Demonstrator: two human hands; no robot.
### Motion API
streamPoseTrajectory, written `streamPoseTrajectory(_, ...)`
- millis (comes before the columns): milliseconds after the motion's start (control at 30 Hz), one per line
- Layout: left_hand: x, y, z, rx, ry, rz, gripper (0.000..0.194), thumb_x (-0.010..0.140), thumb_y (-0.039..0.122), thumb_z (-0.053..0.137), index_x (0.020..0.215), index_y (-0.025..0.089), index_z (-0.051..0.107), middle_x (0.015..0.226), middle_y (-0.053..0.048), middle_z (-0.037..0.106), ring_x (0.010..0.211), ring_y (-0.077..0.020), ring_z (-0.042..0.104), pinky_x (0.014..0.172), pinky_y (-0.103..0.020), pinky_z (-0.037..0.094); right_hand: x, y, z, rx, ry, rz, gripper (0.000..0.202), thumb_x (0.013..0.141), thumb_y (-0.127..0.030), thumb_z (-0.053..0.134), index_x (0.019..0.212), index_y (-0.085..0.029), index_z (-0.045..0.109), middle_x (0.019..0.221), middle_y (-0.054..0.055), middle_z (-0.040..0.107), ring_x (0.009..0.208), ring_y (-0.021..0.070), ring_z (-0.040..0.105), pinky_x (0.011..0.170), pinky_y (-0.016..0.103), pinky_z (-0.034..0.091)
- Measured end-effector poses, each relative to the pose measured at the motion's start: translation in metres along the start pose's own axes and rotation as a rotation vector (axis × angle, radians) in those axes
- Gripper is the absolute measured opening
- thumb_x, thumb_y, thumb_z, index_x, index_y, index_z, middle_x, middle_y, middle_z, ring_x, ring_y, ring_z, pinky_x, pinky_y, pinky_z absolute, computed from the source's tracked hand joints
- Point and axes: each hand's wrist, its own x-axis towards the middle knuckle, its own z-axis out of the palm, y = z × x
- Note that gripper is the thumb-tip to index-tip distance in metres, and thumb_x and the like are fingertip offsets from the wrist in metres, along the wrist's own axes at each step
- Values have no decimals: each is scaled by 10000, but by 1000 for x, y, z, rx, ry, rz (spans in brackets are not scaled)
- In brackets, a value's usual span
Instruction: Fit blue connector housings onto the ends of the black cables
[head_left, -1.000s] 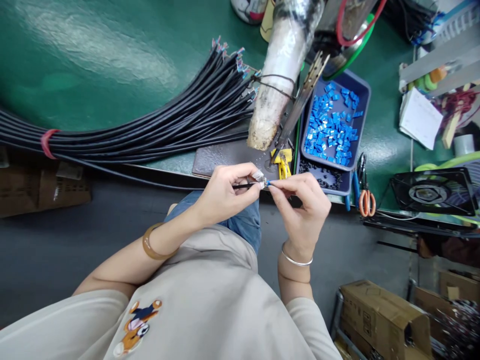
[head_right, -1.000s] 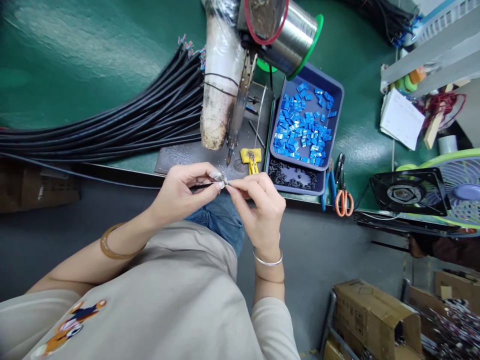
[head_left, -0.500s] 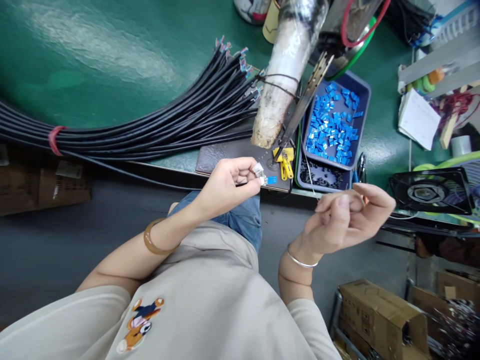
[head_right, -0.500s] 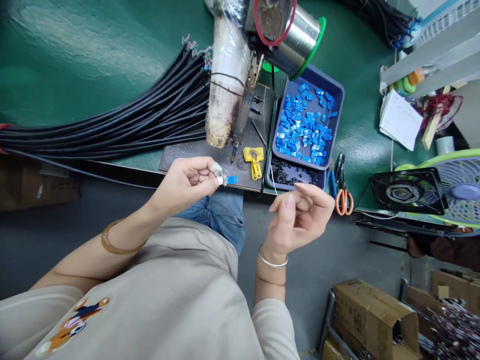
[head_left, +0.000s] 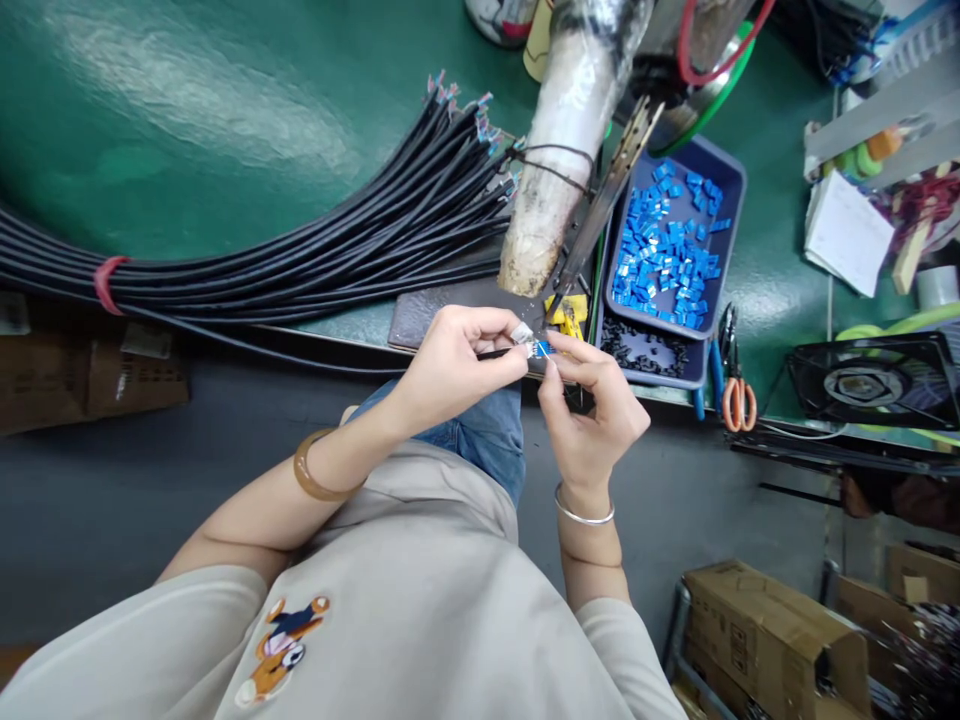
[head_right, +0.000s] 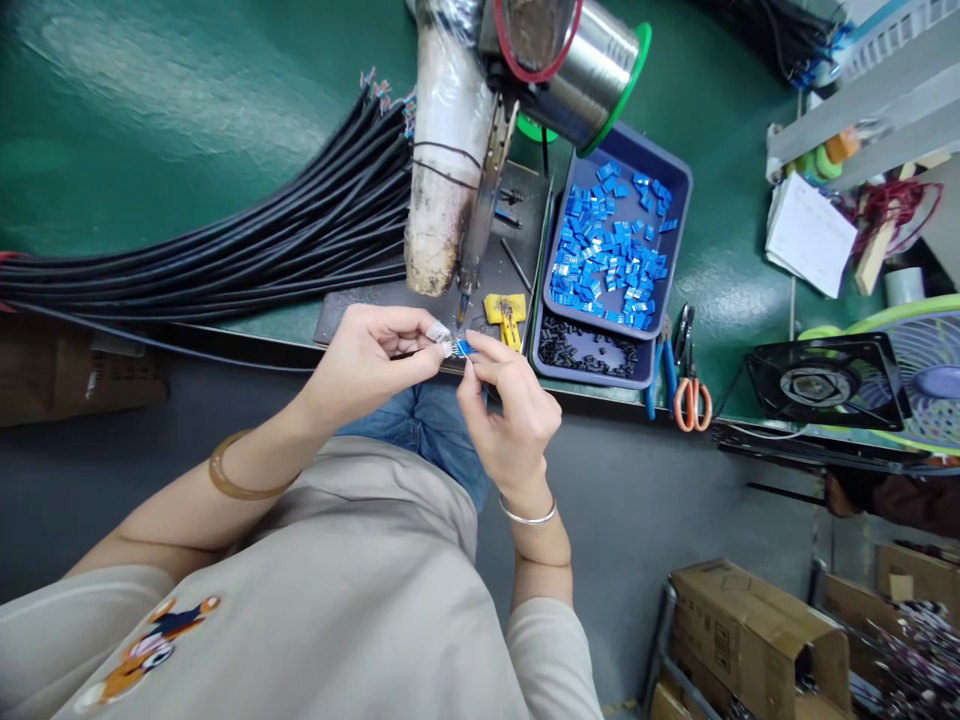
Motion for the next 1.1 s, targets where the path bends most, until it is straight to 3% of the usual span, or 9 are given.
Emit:
streamPoseTrajectory(267,6,2,5,92,90,55,103,734,124,574,632,134,584,584,25,488,557,-63,444,532,-179,382,5,3,0,12,4,-13,170,832,-84,634,896,-241,613,1050,12,757,933,146,733,836,293,604)
streamPoseTrajectory(800,8,3,7,80,114,98,56,734,146,579,681,128,586,594,33,499,555,-55,474,548,-162,419,7,3,1,24,36,-22,202,793,-48,675,881,-222,622,1055,27,757,911,154,744,814,298,627)
streamPoseTrajectory(1100,9,4,4,-30,38,-51,83,725,139,596,646,125,577,590,29,496,536,-43,438,508,-163,363,3,4,2,-19,30,-24,169,812,-77,660,859,-220,584,1051,23,767,841,138,755,770,258,630)
